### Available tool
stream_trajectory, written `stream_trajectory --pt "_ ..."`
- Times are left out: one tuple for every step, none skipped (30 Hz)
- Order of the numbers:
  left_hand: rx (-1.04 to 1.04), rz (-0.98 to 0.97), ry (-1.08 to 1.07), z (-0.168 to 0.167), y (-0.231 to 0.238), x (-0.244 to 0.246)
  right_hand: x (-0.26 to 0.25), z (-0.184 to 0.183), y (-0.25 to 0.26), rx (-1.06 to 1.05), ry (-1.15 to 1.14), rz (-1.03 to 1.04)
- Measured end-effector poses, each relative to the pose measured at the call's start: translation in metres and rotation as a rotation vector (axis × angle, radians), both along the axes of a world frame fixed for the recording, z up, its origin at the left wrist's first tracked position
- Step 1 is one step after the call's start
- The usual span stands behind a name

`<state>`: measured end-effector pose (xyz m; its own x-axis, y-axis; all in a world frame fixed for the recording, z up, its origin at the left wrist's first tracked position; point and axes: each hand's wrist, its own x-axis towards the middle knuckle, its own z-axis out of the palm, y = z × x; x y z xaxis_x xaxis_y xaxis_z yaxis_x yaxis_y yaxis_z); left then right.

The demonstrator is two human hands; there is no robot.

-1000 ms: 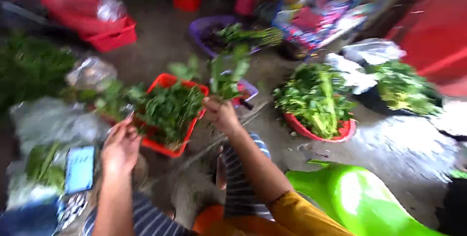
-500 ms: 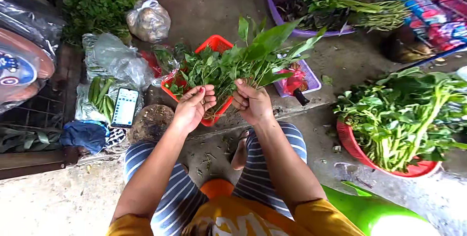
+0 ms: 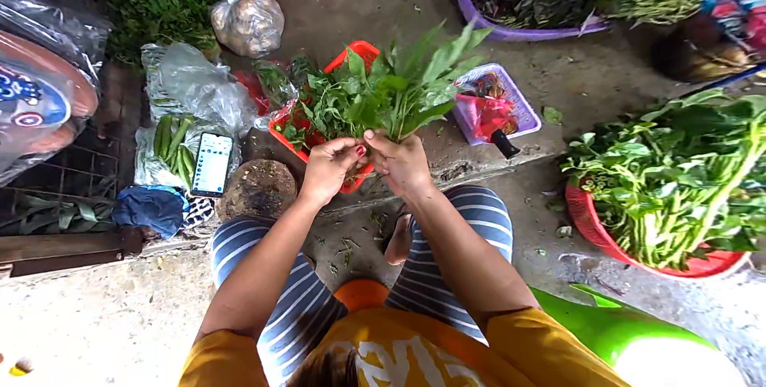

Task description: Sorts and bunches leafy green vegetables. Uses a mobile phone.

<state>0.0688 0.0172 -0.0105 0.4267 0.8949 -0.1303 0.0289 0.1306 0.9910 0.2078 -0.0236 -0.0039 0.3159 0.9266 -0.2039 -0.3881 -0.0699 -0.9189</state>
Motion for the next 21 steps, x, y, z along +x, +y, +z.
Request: stream_trajectory --pt "0.038 -0.012 0.057 -0.001 -0.001 0.000 -0.002 -0.002 -0.001 -0.007 -0.047 0.005" --pt "0.052 -0.026 0.086 -0.001 -0.001 -0.001 -0.004 -0.004 -0.001 -0.009 -0.098 0.007" --pt "0.042 -0.037 0.089 -0.002 -0.001 -0.002 -0.004 -0.005 -0.001 -0.006 -0.154 0.010" --pt "0.017 -0.036 0.073 -0.003 0.000 -0.002 -0.005 -0.007 0.000 0.011 -0.202 0.015" --pt "-0.022 -0.031 0.048 -0.003 0.001 -0.002 -0.005 -0.010 0.003 0.047 -0.220 0.011" --pt "-0.062 -0.024 0.021 -0.002 0.003 -0.002 -0.005 -0.013 0.007 0.079 -0.220 0.009" --pt "-0.096 -0.013 -0.018 -0.002 0.006 -0.003 -0.003 -0.013 0.010 0.091 -0.229 0.015" --pt "-0.126 0.022 -0.089 -0.003 0.010 -0.006 0.001 -0.013 0.011 0.093 -0.242 0.020" --pt "-0.155 0.085 -0.177 -0.002 0.014 -0.010 0.004 -0.014 0.010 0.094 -0.250 0.005" --pt "-0.172 0.152 -0.270 0.000 0.020 -0.015 0.006 -0.014 0.010 0.107 -0.226 -0.012" --pt "-0.182 0.215 -0.357 0.002 0.027 -0.021 0.008 -0.013 0.010 0.125 -0.183 -0.014" --pt "-0.190 0.278 -0.428 0.005 0.033 -0.025 0.009 -0.012 0.010 0.148 -0.140 0.000" --pt "-0.196 0.330 -0.486 0.008 0.038 -0.028 0.009 -0.012 0.010 0.169 -0.122 0.020" --pt "-0.200 0.364 -0.528 0.009 0.040 -0.030 0.008 -0.013 0.009 0.188 -0.138 0.040" --pt "-0.199 0.385 -0.556 0.009 0.040 -0.031 0.004 -0.014 0.008 0.208 -0.180 0.052" --pt "-0.198 0.400 -0.575 0.008 0.040 -0.030 0.000 -0.016 0.008 0.230 -0.254 0.048" --pt "-0.196 0.414 -0.593 0.007 0.039 -0.028 -0.004 -0.019 0.007 0.259 -0.359 0.037" --pt "-0.187 0.417 -0.607 0.007 0.038 -0.027 -0.006 -0.023 0.005 0.298 -0.479 0.032" --pt "-0.173 0.409 -0.624 0.007 0.037 -0.026 -0.009 -0.026 0.004 0.332 -0.602 0.023" --pt "-0.155 0.376 -0.646 0.007 0.035 -0.026 -0.012 -0.029 0.003 0.354 -0.720 0.017" --pt "-0.143 0.339 -0.654 0.009 0.033 -0.026 -0.014 -0.032 0.003 0.367 -0.820 0.014"
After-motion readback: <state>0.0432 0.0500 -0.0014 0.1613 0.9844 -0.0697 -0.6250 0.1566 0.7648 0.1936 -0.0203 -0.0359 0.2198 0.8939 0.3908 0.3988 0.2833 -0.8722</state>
